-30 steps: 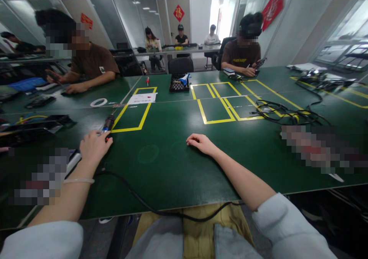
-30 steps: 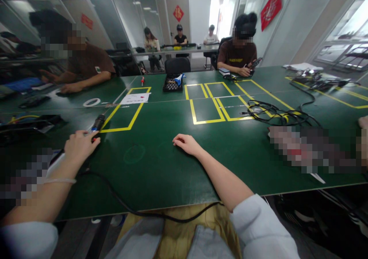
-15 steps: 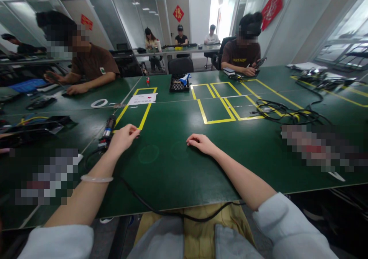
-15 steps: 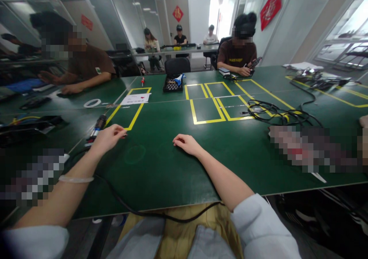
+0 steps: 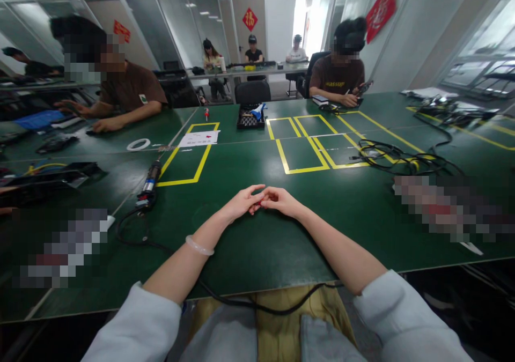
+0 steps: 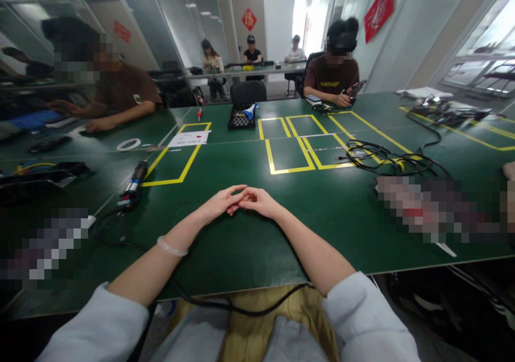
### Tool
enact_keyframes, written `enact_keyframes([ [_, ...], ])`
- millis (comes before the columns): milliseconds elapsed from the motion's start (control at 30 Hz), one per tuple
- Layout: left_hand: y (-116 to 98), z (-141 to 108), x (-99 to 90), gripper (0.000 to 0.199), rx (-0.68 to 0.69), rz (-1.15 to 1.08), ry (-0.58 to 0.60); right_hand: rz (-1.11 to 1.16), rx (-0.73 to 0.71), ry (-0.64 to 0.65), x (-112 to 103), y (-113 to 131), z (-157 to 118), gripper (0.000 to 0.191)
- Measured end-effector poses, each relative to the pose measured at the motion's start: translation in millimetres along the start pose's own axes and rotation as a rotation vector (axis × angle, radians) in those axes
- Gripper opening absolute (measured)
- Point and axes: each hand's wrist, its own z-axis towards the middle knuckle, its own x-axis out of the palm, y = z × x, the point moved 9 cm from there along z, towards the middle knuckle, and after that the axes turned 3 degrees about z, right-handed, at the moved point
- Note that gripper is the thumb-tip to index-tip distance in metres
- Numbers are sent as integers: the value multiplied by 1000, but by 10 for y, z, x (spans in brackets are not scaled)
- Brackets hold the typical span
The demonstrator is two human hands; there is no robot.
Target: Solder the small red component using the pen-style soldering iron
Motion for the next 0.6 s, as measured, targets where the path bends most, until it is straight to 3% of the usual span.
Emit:
enact_keyframes([
  [67,125,13,-19,66,-33,-60,-23,2,-5,18,25,-17,7,29],
  [200,272,-1,-123,46,-86,-170,-91,-58,-16,-84,-89,-86,30,30],
  [600,227,-83,-151,35,-36,-95,-73,-189,24,-165,-148,-131,42,31],
])
